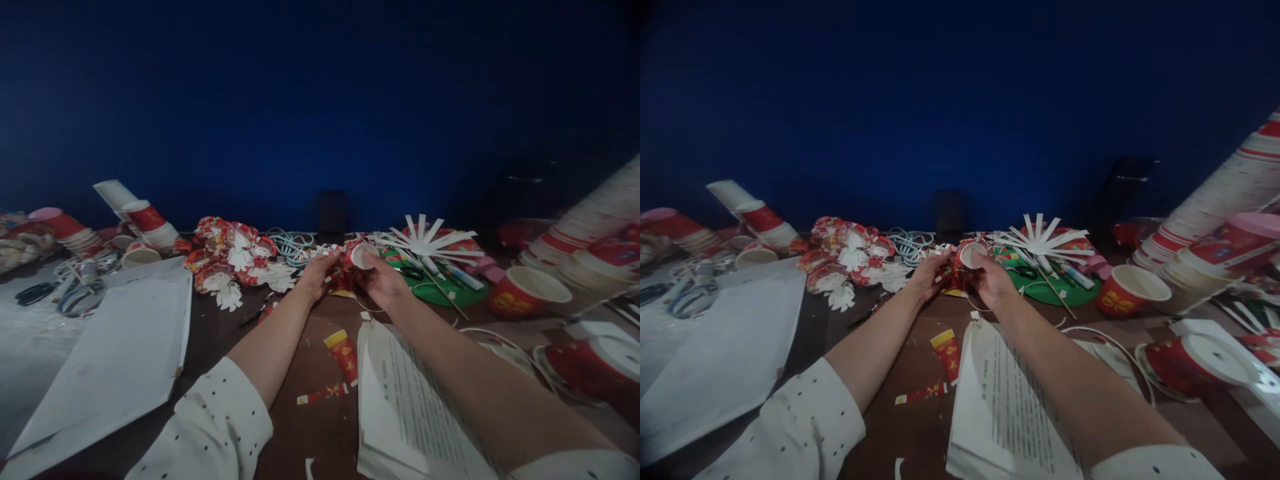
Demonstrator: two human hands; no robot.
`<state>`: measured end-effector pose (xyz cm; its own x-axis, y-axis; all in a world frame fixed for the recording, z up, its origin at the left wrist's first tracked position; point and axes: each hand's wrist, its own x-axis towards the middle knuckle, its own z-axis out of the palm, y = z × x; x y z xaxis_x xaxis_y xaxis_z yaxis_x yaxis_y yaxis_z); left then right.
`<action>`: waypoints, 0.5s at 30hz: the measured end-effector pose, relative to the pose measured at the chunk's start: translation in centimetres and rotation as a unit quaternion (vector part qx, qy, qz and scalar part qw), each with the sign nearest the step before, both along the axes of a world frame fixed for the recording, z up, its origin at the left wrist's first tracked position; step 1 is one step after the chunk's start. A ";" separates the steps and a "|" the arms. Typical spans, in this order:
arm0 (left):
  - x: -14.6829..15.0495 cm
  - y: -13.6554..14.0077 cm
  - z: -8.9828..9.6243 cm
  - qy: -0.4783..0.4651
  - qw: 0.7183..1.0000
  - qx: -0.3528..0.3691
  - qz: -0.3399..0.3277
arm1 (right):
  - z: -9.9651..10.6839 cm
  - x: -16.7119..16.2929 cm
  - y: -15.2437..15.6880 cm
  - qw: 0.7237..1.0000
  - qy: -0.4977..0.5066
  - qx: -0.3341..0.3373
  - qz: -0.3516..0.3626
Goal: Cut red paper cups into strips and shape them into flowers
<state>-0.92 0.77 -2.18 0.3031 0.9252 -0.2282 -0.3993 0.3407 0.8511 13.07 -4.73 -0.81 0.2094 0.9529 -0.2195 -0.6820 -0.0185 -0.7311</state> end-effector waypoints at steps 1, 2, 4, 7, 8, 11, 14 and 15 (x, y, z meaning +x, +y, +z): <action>0.0 0.1 0.0 0.015 0.999 0.025 0.036 | -0.1 0.0 0.1 1.000 0.003 -0.011 -0.008; -0.1 0.2 0.0 0.034 0.994 0.062 0.088 | -0.2 0.0 0.2 1.000 0.008 -0.022 -0.014; -0.3 0.2 0.1 0.091 0.960 0.151 0.218 | -0.3 -0.1 0.2 0.999 0.021 -0.044 -0.021; -0.5 -0.4 0.9 0.147 0.908 0.263 0.291 | -0.3 -0.7 0.1 0.998 0.040 -0.039 0.000; -0.5 -0.7 1.4 0.151 0.905 0.288 0.274 | -0.3 -1.0 0.0 0.998 0.045 -0.028 0.015; -0.3 -2.2 2.8 0.158 0.904 0.340 0.207 | -0.3 -1.9 -0.6 0.996 0.059 0.003 0.070; -0.5 -3.7 3.2 0.195 0.882 0.401 0.156 | -0.3 -2.6 -1.0 0.990 0.082 -0.012 0.113; -0.8 -4.2 3.0 0.224 0.866 0.426 0.133 | -0.4 -2.8 -1.1 0.989 0.087 -0.030 0.116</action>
